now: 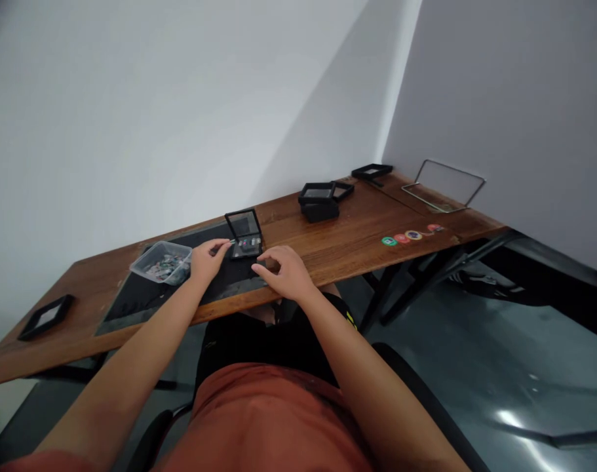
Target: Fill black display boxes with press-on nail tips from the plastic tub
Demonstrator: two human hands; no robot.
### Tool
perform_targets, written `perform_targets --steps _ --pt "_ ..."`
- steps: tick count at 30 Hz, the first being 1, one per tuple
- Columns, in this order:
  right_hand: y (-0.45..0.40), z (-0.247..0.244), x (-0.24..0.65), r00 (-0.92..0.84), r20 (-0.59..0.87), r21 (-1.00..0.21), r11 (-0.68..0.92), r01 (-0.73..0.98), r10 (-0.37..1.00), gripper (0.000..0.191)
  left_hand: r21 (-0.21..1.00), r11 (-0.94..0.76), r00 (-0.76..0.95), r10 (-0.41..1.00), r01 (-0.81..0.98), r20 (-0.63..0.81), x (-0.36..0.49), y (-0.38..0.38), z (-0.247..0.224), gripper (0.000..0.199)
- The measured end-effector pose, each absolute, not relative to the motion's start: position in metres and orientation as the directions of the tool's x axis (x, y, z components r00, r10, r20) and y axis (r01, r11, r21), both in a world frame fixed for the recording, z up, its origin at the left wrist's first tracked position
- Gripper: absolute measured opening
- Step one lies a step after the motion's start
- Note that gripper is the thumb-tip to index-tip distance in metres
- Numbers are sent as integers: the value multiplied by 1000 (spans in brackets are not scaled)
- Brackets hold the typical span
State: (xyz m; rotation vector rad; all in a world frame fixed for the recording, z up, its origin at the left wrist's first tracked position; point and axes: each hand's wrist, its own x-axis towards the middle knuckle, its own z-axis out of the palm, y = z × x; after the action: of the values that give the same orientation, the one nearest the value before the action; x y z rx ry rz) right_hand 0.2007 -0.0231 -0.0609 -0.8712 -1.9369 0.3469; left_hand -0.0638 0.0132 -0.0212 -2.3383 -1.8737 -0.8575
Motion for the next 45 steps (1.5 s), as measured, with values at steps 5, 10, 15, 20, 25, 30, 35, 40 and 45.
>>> perform_targets --steps 5,10,15,20,25,30,35,40,45 --pt "-26 -61 201 -317 601 -577 673 463 734 30 332 -284 133 901 899 413 -59 13 -33 33" --pt "-27 -61 201 -320 571 -593 650 476 756 33 288 -322 187 892 902 412 -55 9 -31 32" --pt "-29 -60 200 -323 554 -611 638 468 768 33 231 -350 227 873 908 432 -53 4 -29 32" --pt "-30 -62 199 -332 514 -636 611 472 791 34 220 -350 226 867 911 445 -53 2 -31 32" --pt "-31 -61 199 -318 477 -650 573 499 819 34 213 -351 220 856 912 468 -51 1 -30 34" --pt "-32 -60 199 -315 463 -650 559 515 828 34 176 -364 245 846 915 473 -52 3 -30 34" --pt "-35 -54 198 -315 437 -642 538 547 842 34 145 -388 283 839 910 464 -53 8 -33 35" --pt "-41 -49 199 -326 411 -637 524 565 851 34 136 -405 305 836 904 456 -55 11 -34 35" --pt "-46 -51 200 -330 418 -616 531 582 846 32 141 -394 294 841 908 454 -56 13 -35 39"
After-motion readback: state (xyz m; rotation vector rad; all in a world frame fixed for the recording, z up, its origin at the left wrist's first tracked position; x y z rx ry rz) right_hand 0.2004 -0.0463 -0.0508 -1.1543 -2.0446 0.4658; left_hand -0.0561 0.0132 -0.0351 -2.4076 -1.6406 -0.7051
